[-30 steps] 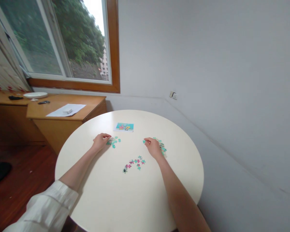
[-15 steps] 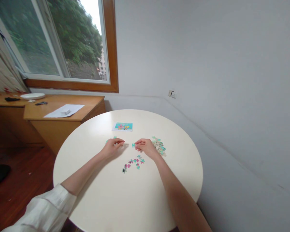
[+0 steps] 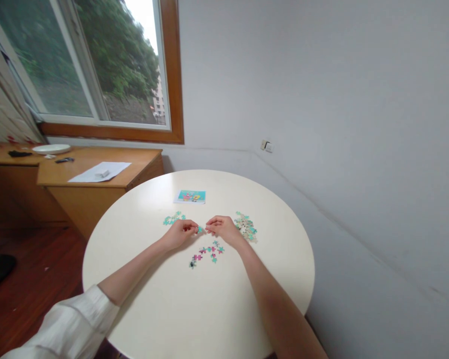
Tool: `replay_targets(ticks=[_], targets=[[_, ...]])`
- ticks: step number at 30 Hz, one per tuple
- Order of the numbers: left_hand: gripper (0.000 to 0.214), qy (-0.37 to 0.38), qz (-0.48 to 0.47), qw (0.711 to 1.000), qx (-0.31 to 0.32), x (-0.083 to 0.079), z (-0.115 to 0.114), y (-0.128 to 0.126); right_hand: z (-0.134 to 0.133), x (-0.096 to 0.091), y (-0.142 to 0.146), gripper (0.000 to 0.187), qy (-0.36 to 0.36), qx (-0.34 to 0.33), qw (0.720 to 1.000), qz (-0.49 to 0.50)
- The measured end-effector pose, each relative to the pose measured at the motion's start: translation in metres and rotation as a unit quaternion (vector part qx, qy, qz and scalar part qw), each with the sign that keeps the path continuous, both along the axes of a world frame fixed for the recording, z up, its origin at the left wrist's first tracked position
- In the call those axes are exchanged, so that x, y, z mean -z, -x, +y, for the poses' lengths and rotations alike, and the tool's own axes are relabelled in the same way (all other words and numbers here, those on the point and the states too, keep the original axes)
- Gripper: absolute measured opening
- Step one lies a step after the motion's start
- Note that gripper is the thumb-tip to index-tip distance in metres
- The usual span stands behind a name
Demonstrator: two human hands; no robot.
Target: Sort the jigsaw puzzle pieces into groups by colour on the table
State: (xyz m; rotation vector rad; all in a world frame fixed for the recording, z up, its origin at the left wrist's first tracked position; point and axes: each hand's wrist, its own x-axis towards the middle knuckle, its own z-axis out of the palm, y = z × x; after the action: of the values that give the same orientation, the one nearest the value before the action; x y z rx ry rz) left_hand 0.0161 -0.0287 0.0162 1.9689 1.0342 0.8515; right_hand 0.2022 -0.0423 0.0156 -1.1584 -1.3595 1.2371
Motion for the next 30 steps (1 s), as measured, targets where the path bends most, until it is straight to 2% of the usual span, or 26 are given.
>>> replay_targets(ticks=[4, 7, 11, 13, 16, 19, 24, 30], targets=[[0.02, -0.014, 0.01, 1.0, -0.01, 0.003, 0.004, 0.001, 0.006, 0.003, -0.01, 0.029, -0.025, 0.055, 0.998, -0.003], [0.019, -0.04, 0.016, 0.998, -0.037, 0.002, 0.012, 0.007, 0.011, 0.004, -0.02, 0.028, -0.045, 0.135, 0.99, 0.002], [0.019, -0.043, -0.008, 0.992, -0.122, -0.003, 0.032, 0.029, 0.017, 0.006, -0.035, 0.028, -0.057, 0.218, 0.974, 0.0], [0.018, -0.038, -0.037, 0.984, -0.169, -0.005, 0.042, 0.043, 0.019, 0.008, -0.041, 0.028, -0.067, 0.24, 0.968, -0.009], [0.016, -0.025, -0.043, 0.977, -0.206, -0.002, 0.053, 0.057, 0.021, 0.012, -0.046, 0.028, -0.087, 0.26, 0.961, -0.031], [0.017, -0.008, -0.038, 0.98, -0.197, 0.004, 0.055, 0.06, 0.023, 0.016, -0.048, 0.031, -0.106, 0.265, 0.957, -0.06], [0.016, -0.002, -0.022, 0.987, -0.161, 0.012, 0.048, 0.047, 0.024, 0.021, -0.053, 0.031, -0.132, 0.264, 0.948, -0.12], [0.014, -0.055, 0.124, 0.976, -0.17, 0.008, 0.036, 0.038, 0.019, 0.017, -0.065, 0.021, -0.174, 0.328, 0.907, -0.197]])
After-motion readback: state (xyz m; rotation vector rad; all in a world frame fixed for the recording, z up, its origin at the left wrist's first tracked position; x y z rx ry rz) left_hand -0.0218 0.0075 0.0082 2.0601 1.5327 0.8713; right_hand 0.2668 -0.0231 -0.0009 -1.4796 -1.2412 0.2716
